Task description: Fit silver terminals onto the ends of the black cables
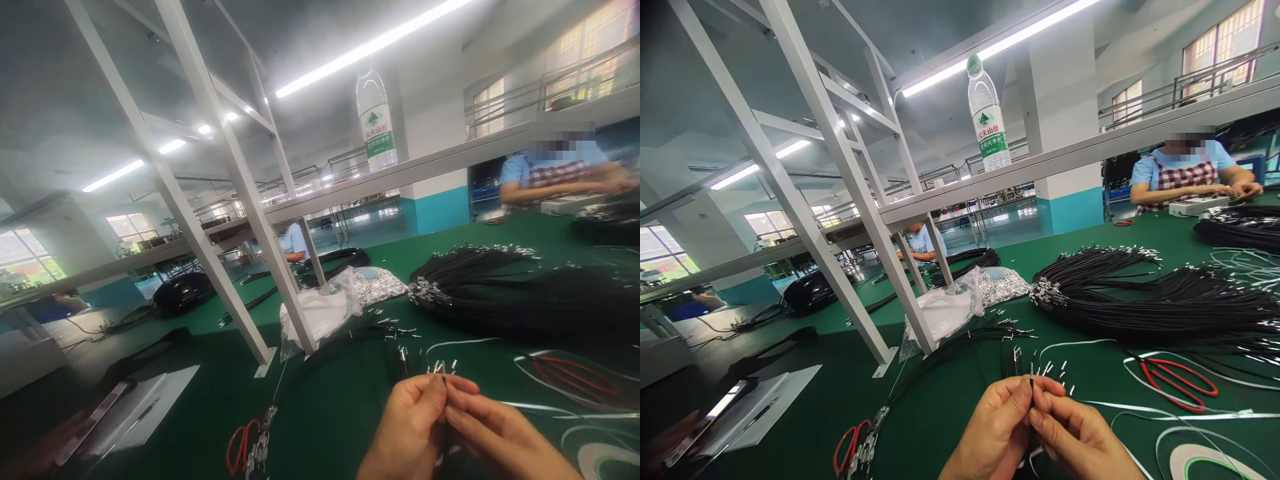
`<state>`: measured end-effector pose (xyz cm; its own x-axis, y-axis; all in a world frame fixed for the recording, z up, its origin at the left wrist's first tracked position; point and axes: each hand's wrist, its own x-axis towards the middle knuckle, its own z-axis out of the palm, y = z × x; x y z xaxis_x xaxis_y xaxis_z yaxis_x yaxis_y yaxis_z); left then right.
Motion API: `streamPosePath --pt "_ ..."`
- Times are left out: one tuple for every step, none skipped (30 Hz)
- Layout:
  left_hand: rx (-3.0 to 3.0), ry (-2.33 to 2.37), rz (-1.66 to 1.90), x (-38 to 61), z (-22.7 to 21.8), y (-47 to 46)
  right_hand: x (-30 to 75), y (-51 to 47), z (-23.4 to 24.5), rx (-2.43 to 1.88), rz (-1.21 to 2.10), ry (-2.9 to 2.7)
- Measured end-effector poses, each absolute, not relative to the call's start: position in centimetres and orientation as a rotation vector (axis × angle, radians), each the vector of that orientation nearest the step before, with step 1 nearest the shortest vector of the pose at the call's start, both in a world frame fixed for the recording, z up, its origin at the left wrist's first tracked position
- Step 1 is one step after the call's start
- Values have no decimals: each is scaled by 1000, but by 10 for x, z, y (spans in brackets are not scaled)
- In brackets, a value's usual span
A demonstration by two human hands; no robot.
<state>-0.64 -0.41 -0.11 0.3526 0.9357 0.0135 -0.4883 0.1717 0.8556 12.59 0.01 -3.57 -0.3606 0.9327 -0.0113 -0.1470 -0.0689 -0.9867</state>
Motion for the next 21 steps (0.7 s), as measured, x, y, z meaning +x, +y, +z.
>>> streamPosePath --pt "916 641 1122 -7 -1 -4 128 1 -35 -907 1570 -1341" --pt "938 689 1168 -9 0 -3 129 2 -33 -890 1560 -1350" --pt "962 754 1233 -11 2 -3 131 2 -32 -880 1543 -1356" --pt "993 831 1300 -14 4 -2 133 2 -30 -877 1521 -1365" --pt "1034 910 1351 -17 6 -2 134 2 -29 -882 1488 -1376" --pt "1087 982 1369 -19 8 -1 135 2 -29 -895 1445 -1392" --pt "1149 1036 1350 -21 11 -1 136 2 -29 -908 1383 -1406" --pt "1209 1071 1298 -23 12 -1 137 3 -30 -921 1314 -1422" --pt "1262 1083 1234 -24 13 -1 138 3 -31 -930 1249 -1451" --pt "1304 1084 1170 -24 14 -2 139 4 -33 -935 1197 -1490" --pt "1329 1085 1116 -23 14 -3 139 5 -36 -943 1159 -1531" --pt "1343 1090 1077 -22 13 -4 140 6 -39 -950 1134 -1572" --pt "1352 1100 1057 -20 12 -5 140 7 -41 -961 1113 -1606" --pt "1366 1117 1055 -19 12 -5 140 8 -43 -973 1095 -1636" --pt "1396 1139 1069 -18 11 -6 140 8 -45 -984 1076 -1659" --pt "1440 1165 1091 -17 11 -6 140 8 -45 -990 1059 -1679" --pt "1495 1200 1114 -17 12 -7 140 8 -45 -992 1047 -1699" --pt "1552 1242 1131 -17 13 -7 140 8 -44 -994 1033 -1718" --pt "1607 1288 1143 -17 15 -8 140 7 -43 -1001 1010 -1729" --pt "1654 1333 1150 -18 17 -8 140 6 -41 -1011 977 -1735" --pt "1693 1366 1154 -18 18 -8 141 6 -39 -1016 945 -1740"
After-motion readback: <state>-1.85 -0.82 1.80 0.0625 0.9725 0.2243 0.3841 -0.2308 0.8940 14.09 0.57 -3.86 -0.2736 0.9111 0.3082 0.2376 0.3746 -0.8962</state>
